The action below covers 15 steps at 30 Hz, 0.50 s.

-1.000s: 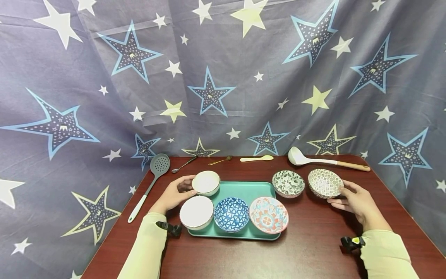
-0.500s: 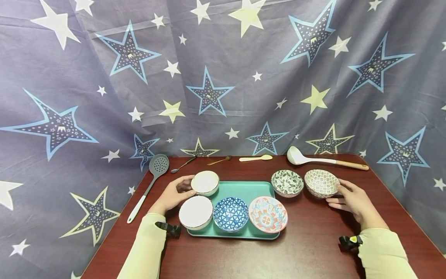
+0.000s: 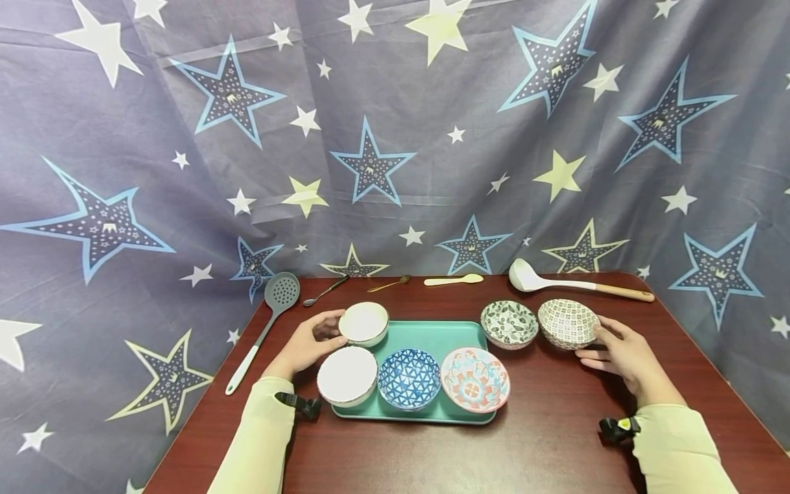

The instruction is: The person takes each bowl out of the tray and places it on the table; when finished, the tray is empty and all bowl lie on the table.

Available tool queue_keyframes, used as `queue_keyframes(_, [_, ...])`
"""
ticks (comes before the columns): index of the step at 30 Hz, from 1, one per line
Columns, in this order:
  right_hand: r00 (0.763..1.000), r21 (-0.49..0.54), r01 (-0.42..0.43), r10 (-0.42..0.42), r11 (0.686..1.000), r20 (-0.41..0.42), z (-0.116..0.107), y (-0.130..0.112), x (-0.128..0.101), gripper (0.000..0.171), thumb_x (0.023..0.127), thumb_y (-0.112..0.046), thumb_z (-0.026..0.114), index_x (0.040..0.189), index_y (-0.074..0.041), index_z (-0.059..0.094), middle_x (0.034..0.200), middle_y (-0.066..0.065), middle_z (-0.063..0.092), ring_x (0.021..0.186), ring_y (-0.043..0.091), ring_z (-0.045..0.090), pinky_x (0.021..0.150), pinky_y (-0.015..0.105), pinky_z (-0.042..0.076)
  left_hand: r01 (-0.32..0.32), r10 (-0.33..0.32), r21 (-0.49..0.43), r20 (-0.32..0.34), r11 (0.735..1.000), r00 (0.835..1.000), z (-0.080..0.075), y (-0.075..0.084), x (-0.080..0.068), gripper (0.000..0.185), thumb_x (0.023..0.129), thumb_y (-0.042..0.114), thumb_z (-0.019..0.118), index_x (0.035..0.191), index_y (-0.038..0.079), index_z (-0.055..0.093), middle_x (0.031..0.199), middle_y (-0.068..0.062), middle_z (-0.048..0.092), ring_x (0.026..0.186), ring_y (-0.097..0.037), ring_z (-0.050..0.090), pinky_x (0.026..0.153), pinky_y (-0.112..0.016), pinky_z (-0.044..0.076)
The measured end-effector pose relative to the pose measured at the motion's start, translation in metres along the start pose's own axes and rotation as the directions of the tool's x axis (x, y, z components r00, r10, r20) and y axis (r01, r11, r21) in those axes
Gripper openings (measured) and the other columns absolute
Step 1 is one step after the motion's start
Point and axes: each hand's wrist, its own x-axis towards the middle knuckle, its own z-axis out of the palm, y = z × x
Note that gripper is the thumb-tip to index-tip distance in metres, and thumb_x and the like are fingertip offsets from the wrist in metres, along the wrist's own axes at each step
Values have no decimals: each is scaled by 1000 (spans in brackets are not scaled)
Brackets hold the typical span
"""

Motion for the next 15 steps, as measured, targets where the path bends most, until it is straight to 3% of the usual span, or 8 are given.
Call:
queue_keyframes(9, [1000,-55,-21,20,998,-12,0,-1,-1,25,113,-21,47,138,-21,46,101,1,75,85,27,78,75,42,63,3,-3,1,1,1000,1000,1,-1,1,60,92,29,84,147,31,60,125,-3,69,110,-24,66,96,-47,52])
queue_keyframes(15, [996,-190,-53,37,980,-87,2,-5,-3,48,112,-25,50,154,-7,36,101,-5,69,86,20,76,75,43,63,0,0,3,-1,1000,1000,1,-2,1,61,92,29,85,147,30,60,125,-3,69,110,-24,66,96,-47,52])
